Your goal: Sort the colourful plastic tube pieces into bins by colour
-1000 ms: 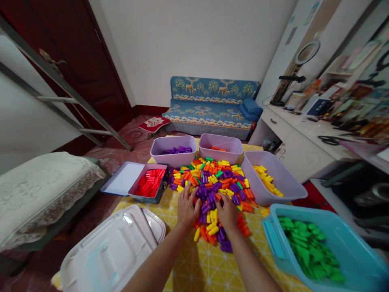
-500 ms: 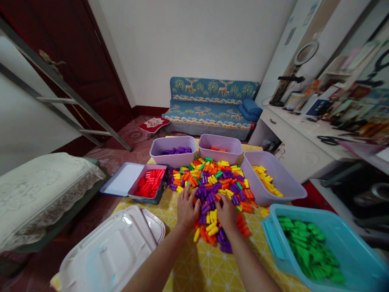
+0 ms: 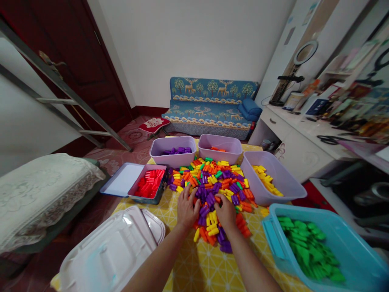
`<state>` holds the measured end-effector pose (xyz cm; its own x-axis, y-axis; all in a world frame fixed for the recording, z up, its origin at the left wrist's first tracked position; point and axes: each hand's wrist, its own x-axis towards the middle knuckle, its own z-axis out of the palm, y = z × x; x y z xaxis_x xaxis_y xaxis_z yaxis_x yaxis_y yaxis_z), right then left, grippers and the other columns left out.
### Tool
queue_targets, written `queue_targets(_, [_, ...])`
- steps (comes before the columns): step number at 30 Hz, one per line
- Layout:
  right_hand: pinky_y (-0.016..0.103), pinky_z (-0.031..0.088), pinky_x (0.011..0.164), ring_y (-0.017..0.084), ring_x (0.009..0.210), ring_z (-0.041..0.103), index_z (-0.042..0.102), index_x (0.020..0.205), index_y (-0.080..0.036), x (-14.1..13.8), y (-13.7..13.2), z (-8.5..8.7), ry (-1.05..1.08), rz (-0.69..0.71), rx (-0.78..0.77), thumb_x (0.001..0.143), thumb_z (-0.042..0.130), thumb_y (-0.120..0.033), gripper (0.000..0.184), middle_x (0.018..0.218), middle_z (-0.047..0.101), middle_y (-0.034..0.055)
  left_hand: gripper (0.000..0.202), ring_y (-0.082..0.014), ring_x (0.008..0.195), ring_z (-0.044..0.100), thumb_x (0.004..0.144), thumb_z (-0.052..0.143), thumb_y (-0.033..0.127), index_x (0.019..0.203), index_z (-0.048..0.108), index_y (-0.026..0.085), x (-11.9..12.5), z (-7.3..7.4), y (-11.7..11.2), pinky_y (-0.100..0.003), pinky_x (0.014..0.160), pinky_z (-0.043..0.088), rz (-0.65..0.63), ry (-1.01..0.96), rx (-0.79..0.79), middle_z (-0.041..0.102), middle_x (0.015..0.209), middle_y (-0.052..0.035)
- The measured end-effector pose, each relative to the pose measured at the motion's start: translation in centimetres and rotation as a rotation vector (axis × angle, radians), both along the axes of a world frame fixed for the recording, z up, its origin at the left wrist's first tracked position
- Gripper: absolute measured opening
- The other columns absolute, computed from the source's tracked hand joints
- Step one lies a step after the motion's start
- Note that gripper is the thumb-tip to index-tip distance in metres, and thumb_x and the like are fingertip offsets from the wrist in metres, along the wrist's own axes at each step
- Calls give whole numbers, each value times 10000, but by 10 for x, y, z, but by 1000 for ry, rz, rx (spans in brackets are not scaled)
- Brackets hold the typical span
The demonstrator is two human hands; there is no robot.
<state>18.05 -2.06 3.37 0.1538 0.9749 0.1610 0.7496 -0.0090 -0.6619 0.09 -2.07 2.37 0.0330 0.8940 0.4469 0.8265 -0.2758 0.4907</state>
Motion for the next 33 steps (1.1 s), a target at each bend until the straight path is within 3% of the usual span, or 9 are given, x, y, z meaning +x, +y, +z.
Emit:
queue_targets(3, [333,495,831,228,938,674,651,1099,-198,2,1,0,45,-61,-25,838,490,-298,322,1040,726,81,437,-282,1332,403,914,480,286,1349,505,258,0,1,-1,-496,1089,370,-5,-4,-11,391,1492,-96])
queue_targets(7, [340,496,849,223,948,668,680,1026,-215,5,5,-2,139,-60,-13,879,442,-398,334,1014,729,71,431,-284,1336,400,917,476,287,1346,509,258,0,1,-1,-501,1088,370,-7,-8,-5,395,1489,-98])
queue_targets(10, [353,491,897,214,984,646,695,1001,-212,6,8,-5,156,7,30,856,435,-312,314,1022,713,64,430,-279,1339,397,914,477,285,1341,515,252,0,0,0,-490,1090,369,-6,-9,-2,403,1485,-100])
queue_targets(16, [371,443,1025,189,1180,554,597,1268,-248,6,8,-2,146,87,97,764,455,-127,537,1253,613,58,432,-276,1334,397,914,478,293,1343,516,254,0,1,0,-488,1099,358,-5,-10,-12,422,1467,-94])
queue_targets(19, [370,434,1038,192,1182,557,639,1210,-240,8,9,-1,191,116,68,741,472,-116,513,1239,619,65,429,-281,1332,397,916,473,290,1341,515,247,0,0,0,-495,1094,361,-9,-17,-11,419,1468,-97])
queue_targets(23, [435,470,988,239,1053,634,697,1032,-198,12,14,-9,394,83,26,735,528,-231,343,1073,704,83,435,-281,1338,395,914,477,289,1347,506,253,0,-1,0,-501,1090,364,-7,-20,-7,413,1477,-96])
queue_targets(26, [441,507,926,257,1001,663,677,1002,-172,14,16,-12,560,-5,45,748,572,-366,337,1040,723,110,443,-280,1344,390,914,477,288,1355,500,256,-1,-1,0,-501,1094,360,-7,-21,-8,405,1485,-94])
queue_targets(29, [402,537,868,249,950,684,654,976,-158,11,15,-4,703,-69,66,742,617,-459,383,1001,730,120,440,-279,1345,390,914,474,291,1351,504,253,-1,0,-1,-498,1095,360,-8,-20,-12,402,1487,-95])
queue_targets(33, [364,556,777,240,857,695,653,907,-173,7,15,13,643,-67,45,738,629,-517,385,891,738,101,431,-278,1333,402,906,484,293,1334,518,258,-1,0,-1,-497,1090,363,-2,-16,-10,404,1485,-94])
